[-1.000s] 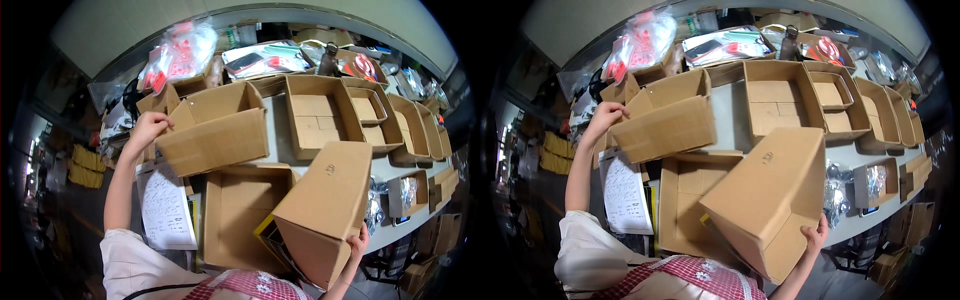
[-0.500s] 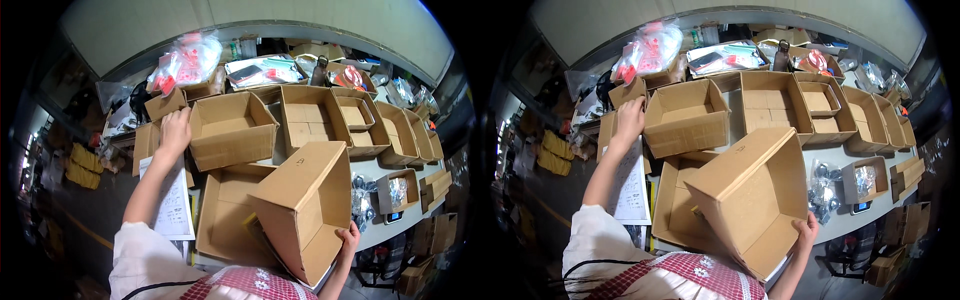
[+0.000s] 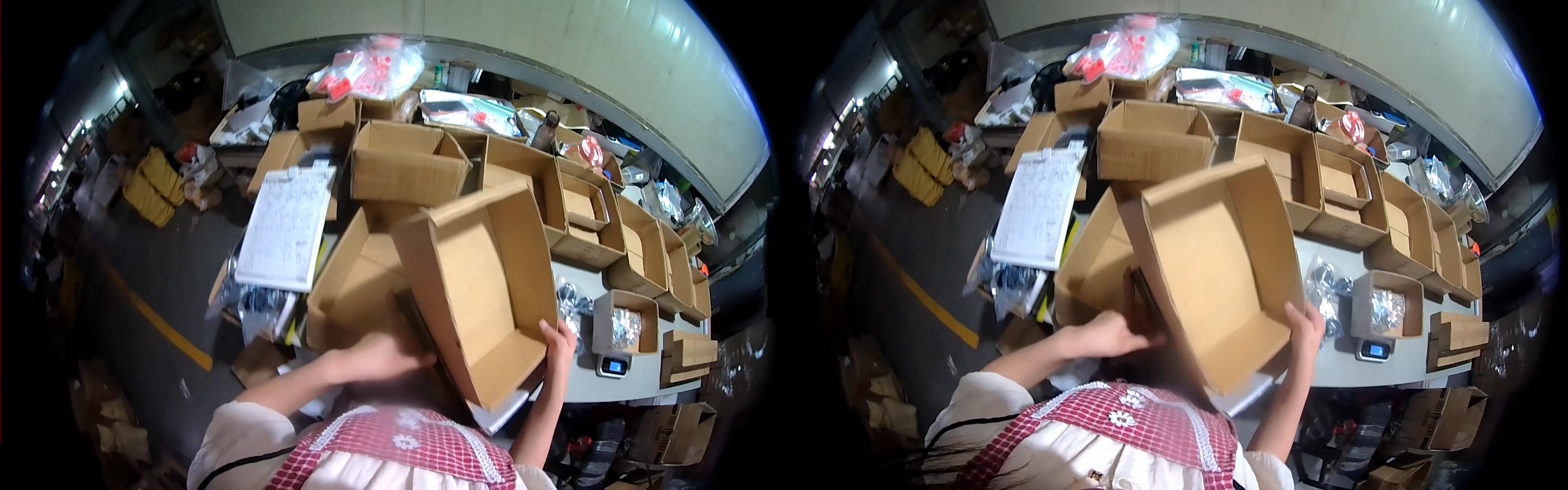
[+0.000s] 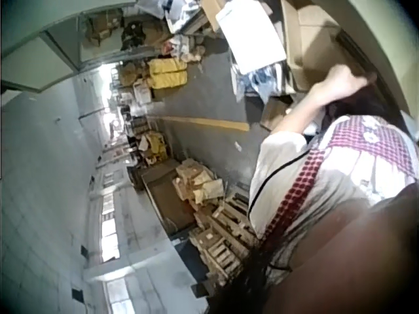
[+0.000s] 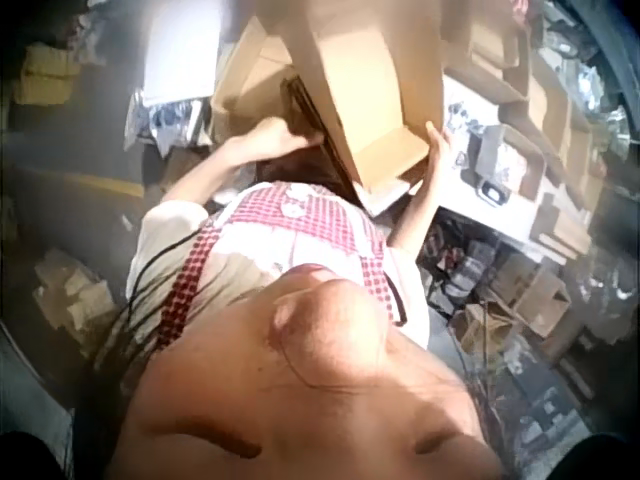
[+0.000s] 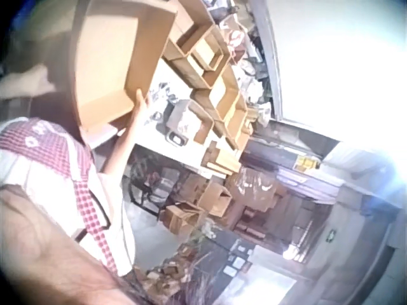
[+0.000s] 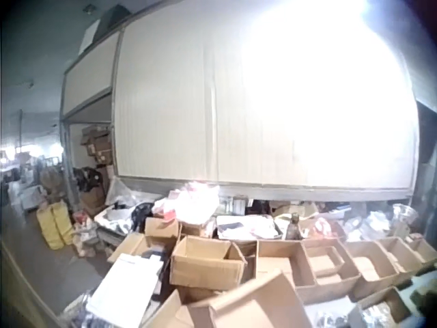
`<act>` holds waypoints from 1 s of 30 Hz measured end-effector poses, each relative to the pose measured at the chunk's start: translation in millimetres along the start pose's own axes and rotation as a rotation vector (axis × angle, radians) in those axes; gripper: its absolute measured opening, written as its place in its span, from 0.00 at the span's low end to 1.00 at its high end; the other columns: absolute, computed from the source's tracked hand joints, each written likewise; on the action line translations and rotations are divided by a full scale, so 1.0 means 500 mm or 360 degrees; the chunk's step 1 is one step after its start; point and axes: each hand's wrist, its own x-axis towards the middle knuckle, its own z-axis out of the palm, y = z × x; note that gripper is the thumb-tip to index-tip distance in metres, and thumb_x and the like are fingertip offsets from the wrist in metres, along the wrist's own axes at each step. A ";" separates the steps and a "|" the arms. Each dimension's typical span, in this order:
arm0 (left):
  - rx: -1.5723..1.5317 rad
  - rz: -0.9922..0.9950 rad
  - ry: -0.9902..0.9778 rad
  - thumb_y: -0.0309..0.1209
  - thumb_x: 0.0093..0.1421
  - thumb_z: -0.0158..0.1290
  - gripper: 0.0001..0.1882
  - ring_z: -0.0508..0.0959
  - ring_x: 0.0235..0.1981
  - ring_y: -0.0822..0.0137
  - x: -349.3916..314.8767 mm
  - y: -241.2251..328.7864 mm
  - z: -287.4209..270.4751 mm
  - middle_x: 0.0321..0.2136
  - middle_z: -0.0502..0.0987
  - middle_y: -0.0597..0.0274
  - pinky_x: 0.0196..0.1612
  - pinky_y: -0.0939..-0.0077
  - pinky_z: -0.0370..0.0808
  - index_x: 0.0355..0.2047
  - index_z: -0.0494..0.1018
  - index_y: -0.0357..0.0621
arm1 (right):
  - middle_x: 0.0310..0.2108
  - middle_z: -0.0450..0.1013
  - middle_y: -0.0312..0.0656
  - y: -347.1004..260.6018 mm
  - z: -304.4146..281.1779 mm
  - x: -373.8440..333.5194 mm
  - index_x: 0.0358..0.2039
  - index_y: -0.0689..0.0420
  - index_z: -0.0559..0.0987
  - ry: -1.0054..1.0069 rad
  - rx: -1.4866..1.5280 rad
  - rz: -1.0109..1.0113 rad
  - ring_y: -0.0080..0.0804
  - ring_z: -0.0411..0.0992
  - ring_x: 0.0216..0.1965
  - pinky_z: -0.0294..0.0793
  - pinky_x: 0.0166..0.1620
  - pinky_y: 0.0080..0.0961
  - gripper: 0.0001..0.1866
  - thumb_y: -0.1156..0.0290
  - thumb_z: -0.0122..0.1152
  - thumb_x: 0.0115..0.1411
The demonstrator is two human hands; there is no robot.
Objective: The person organizes various cardboard boxes, metal parts, and rails on a workbench and then discards several empty boxes into a large pile.
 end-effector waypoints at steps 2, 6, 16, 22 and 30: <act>-0.0179 0.0079 0.0272 0.48 0.64 0.54 0.49 0.68 0.59 0.48 -0.020 0.028 0.049 0.57 0.67 0.37 0.69 0.60 0.49 0.69 0.37 0.30 | 0.38 0.77 0.36 -0.034 -0.002 -0.015 0.47 0.67 0.78 -0.0111 -0.0038 -0.0130 0.22 0.72 0.37 0.69 0.40 0.17 0.16 0.75 0.59 0.58; -0.0685 0.0191 0.1026 0.56 0.63 0.52 0.49 0.43 0.71 0.50 -0.029 0.002 0.193 0.69 0.47 0.43 0.71 0.61 0.37 0.70 0.43 0.37 | 0.37 0.77 0.38 -0.049 -0.019 -0.090 0.46 0.68 0.78 -0.0395 -0.0165 -0.0185 0.21 0.72 0.37 0.70 0.41 0.18 0.15 0.79 0.56 0.58; -0.1839 0.0431 0.1144 0.20 0.28 0.60 0.65 0.52 0.70 0.63 -0.276 0.091 0.391 0.69 0.53 0.59 0.70 0.74 0.47 0.72 0.43 0.42 | 0.39 0.78 0.40 0.086 -0.097 -0.374 0.44 0.67 0.79 -0.0564 0.0370 0.0109 0.24 0.74 0.39 0.72 0.46 0.20 0.16 0.83 0.58 0.53; -0.2617 0.0161 0.1969 0.37 0.59 0.42 0.34 0.67 0.62 0.55 -0.485 -0.026 0.547 0.62 0.67 0.49 0.65 0.61 0.63 0.66 0.59 0.40 | 0.44 0.74 0.36 0.159 -0.069 -0.510 0.51 0.63 0.73 -0.1271 -0.0084 0.0154 0.21 0.71 0.41 0.70 0.42 0.18 0.25 0.84 0.56 0.49; -0.2332 -0.0189 0.2110 0.56 0.70 0.33 0.33 0.73 0.55 0.62 -0.599 -0.173 0.776 0.54 0.74 0.57 0.57 0.63 0.72 0.60 0.66 0.42 | 0.73 0.43 0.49 0.251 0.022 -0.601 0.72 0.57 0.44 -0.2103 -0.0076 0.0220 0.35 0.42 0.72 0.45 0.70 0.30 0.54 0.76 0.66 0.50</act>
